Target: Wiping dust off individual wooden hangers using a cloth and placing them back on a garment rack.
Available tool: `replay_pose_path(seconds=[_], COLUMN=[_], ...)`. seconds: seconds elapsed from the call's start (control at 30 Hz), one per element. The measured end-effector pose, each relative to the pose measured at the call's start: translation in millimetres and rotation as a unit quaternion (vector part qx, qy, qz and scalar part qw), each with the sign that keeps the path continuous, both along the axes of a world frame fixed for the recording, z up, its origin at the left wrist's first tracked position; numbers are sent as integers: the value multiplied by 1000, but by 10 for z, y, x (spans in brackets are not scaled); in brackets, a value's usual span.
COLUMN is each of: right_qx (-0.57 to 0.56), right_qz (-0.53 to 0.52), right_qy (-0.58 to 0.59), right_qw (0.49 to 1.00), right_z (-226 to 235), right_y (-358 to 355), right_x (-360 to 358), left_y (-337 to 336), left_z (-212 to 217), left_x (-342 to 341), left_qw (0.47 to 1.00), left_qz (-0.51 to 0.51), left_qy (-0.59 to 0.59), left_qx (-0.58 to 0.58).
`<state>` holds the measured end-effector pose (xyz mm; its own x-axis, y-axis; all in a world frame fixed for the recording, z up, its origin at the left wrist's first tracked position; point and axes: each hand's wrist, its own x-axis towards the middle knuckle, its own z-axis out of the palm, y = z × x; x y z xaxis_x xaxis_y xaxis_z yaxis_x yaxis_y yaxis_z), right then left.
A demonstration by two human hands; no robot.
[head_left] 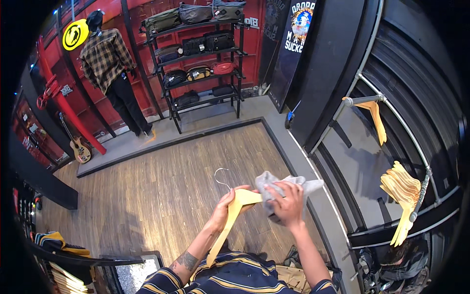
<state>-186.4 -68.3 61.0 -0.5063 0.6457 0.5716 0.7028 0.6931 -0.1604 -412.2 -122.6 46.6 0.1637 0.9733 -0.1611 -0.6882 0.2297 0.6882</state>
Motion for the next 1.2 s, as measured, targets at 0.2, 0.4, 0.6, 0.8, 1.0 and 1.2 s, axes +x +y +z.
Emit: replay_pose_path(seconds=[0.2,0.4,0.6,0.8,1.0,1.2], right_qx=[-42,-13,4,-86,-116,-110], right_qz=[-149,-342,-176,-109,145,54], right_qy=[290,572,403,303,225,237], right_qw=[944,746,898,943,956,964], right_z=[-551,162,457,142,93,178], right_y=[240,433,288,-52,-402,40], right_x=[423,719,274,-499,-834,-614], left_y=[-30,48,110,173,256,235], left_z=[108,84,188,356,222,57], left_x=[29,-97,63,351,215,96], left_qw=[999,997,998,996,991,964], left_qz=[-24,8,20,48,127,-27], left_qy=[40,-42,-30,47,-40,-233], left_qx=[24,61,45,63,34,124])
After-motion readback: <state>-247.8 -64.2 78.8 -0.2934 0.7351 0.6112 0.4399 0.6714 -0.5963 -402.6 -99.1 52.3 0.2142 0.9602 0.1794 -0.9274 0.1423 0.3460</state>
